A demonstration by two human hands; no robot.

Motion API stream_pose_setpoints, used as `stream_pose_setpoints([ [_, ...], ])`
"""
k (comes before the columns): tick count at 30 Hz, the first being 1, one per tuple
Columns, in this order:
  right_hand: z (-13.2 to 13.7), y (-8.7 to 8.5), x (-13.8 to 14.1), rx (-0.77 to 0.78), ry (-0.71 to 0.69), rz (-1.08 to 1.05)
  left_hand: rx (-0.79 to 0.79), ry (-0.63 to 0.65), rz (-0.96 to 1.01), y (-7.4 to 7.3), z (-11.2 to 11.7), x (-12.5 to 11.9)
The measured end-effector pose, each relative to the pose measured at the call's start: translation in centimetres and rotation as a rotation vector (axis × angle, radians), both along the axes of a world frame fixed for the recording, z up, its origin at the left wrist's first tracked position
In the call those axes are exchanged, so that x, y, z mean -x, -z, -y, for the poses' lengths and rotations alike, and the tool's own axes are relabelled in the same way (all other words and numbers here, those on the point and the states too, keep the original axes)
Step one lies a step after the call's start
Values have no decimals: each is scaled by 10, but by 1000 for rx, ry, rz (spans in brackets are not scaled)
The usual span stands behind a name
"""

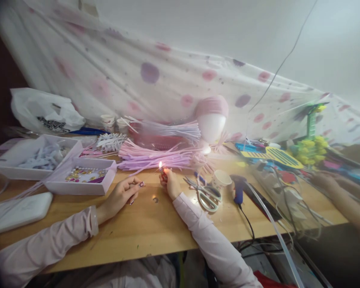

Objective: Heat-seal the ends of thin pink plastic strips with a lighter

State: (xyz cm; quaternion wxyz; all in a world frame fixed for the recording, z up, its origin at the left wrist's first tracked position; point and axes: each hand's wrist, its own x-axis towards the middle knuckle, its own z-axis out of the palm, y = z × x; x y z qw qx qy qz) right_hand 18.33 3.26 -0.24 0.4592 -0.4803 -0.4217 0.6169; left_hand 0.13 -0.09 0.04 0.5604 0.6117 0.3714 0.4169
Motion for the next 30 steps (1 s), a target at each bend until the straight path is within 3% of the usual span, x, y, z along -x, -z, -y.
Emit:
stream_pose_setpoints([
  [4, 1, 1, 4, -36, -17, 55, 7, -12, -3, 0, 0, 0],
  [12, -5, -18, -18, 26, 142, -218, 13, -16, 14, 0, -1, -1],
  [24, -5, -18, -18, 104, 91, -352, 73, -47, 20, -1, 0, -2],
  [30, -4, -19, -17, 72, 41, -383, 71, -62, 14, 0, -1, -4],
])
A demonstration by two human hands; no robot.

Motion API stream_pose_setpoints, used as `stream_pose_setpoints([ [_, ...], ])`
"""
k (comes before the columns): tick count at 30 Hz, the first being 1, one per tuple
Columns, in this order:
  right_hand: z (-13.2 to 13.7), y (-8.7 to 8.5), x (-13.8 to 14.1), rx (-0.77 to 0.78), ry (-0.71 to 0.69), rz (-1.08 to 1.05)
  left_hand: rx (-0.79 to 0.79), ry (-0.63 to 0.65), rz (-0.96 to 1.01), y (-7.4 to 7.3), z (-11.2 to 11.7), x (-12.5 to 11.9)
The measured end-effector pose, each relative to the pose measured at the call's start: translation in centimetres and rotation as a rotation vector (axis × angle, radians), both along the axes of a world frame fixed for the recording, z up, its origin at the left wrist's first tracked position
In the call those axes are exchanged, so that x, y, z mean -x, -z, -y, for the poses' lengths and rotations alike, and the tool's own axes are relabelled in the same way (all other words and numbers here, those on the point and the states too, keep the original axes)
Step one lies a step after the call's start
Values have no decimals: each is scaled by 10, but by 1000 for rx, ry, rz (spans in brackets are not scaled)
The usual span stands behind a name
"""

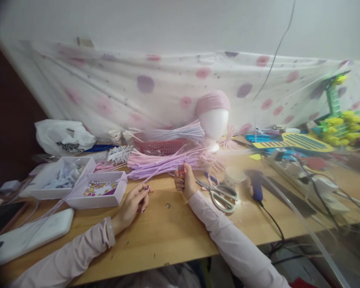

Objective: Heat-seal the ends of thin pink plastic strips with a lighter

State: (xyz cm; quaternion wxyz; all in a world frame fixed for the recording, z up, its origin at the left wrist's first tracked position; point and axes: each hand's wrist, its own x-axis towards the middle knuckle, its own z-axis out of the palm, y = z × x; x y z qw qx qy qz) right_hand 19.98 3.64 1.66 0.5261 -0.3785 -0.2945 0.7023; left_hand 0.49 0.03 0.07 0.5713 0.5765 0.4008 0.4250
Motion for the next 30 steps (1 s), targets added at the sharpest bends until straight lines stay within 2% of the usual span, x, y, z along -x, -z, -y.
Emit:
stream_pose_setpoints([
  [11, 1, -2, -1, -55, -33, -12, -4, -6, -5, 3, -1, 1],
  [17, 1, -1, -2, -39, -81, 11, -44, -17, -9, -5, -1, 3],
  [23, 1, 1, 1, -6, -79, 33, -80, -64, 27, -13, 5, 24],
  [30, 2, -1, 6, 45, -111, 91, 39, -127, 104, -3, 9, 44],
])
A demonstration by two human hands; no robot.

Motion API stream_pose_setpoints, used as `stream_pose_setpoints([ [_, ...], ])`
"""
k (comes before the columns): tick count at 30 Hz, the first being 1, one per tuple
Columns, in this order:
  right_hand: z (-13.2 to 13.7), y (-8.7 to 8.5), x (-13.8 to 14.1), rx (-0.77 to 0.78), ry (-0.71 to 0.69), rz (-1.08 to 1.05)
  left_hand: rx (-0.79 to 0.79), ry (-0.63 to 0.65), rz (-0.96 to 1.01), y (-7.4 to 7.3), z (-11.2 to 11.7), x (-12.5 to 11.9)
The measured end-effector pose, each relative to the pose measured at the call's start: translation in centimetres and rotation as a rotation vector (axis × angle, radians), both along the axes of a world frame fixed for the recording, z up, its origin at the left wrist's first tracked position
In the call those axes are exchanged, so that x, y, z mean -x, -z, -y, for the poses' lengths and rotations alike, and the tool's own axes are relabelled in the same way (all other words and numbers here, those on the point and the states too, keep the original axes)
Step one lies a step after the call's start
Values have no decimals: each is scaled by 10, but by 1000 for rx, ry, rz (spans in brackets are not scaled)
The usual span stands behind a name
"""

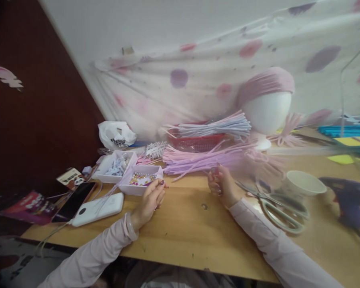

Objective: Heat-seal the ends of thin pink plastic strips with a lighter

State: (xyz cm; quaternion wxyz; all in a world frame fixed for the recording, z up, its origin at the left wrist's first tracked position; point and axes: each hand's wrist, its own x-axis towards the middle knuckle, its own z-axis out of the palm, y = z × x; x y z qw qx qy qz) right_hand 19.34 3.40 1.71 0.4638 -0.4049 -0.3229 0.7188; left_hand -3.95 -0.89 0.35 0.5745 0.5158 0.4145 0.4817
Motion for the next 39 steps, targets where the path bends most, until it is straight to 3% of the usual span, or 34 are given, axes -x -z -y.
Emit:
stream_pose_setpoints([
  [3, 3, 0, 3, -20, -23, 23, -32, -60, -1, -4, -4, 2],
  [6, 5, 4, 6, -48, -65, 42, -118, -155, -117, -22, -15, 17],
  [10, 6, 10, 8, -61, -112, 59, -240, -320, -448, -55, -32, 59],
  [12, 5, 11, 8, -57, -100, 60, -289, -420, -644, -63, -37, 78],
  [15, 5, 12, 9, -64, -84, 72, -276, -431, -973, -61, -40, 94],
  [21, 3, 14, 9, -81, -108, 104, -314, -345, -1440, -43, -41, 92],
  [25, 6, 11, 11, -51, -80, 132, -314, -316, -1501, -45, -46, 94],
  [34, 8, 7, 14, -37, -13, 98, -342, -247, -1419, -56, -49, 95],
  [39, 7, 9, 14, 1, -13, 116, -479, -336, -1427, -72, -40, 107],
])
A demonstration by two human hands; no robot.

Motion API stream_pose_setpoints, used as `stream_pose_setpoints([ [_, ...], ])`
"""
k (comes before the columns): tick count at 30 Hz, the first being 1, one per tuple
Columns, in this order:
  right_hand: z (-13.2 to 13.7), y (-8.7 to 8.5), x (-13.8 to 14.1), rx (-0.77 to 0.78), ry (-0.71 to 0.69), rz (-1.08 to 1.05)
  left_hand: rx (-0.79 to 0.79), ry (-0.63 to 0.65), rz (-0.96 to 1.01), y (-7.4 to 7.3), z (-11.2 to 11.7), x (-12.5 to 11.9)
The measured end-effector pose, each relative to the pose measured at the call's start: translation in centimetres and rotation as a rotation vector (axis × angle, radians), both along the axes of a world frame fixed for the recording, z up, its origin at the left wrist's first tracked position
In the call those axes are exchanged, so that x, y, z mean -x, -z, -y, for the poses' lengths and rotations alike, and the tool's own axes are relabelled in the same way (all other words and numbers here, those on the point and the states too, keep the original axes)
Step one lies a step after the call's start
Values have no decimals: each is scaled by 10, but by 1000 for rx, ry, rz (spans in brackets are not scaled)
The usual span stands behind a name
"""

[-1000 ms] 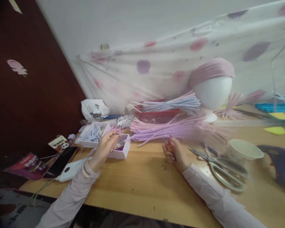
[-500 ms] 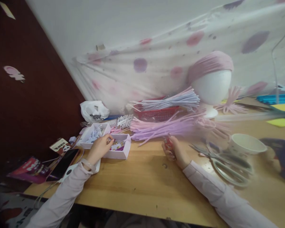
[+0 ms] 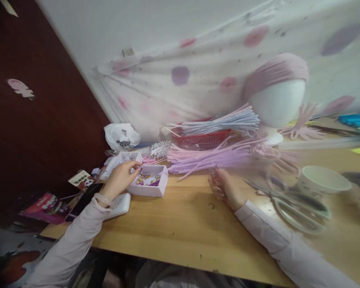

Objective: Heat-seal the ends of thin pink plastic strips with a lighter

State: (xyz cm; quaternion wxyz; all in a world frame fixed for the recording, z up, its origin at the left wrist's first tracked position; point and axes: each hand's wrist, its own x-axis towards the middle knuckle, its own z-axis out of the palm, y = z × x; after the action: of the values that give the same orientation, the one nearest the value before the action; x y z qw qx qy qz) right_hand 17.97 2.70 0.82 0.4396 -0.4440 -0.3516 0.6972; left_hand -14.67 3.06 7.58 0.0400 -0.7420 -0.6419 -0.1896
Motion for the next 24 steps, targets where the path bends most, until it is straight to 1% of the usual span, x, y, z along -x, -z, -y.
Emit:
stream_pose_setpoints([
  [2, -1, 1, 0, -6, -15, 7, -5, -34, -31, -7, 5, 7],
  [4, -1, 1, 0, -19, -26, 13, 40, -68, -57, -10, 9, 13],
  [6, -2, 2, -1, -31, -30, 14, 101, -85, -72, -8, 12, 16],
  [8, -2, 2, -1, -30, -33, 18, 154, -87, -80, -4, 14, 16],
  [11, -1, 0, -1, -15, -22, 33, 188, -93, -101, 2, 13, 13],
  [13, 0, -2, -1, -14, -23, 38, 202, -95, -113, 4, 12, 10],
  [19, -1, 3, -1, -27, -35, 26, 228, -86, -104, 2, 9, -4],
  [24, -2, 7, -2, -96, -66, 11, 248, -51, -97, 3, 9, -20],
])
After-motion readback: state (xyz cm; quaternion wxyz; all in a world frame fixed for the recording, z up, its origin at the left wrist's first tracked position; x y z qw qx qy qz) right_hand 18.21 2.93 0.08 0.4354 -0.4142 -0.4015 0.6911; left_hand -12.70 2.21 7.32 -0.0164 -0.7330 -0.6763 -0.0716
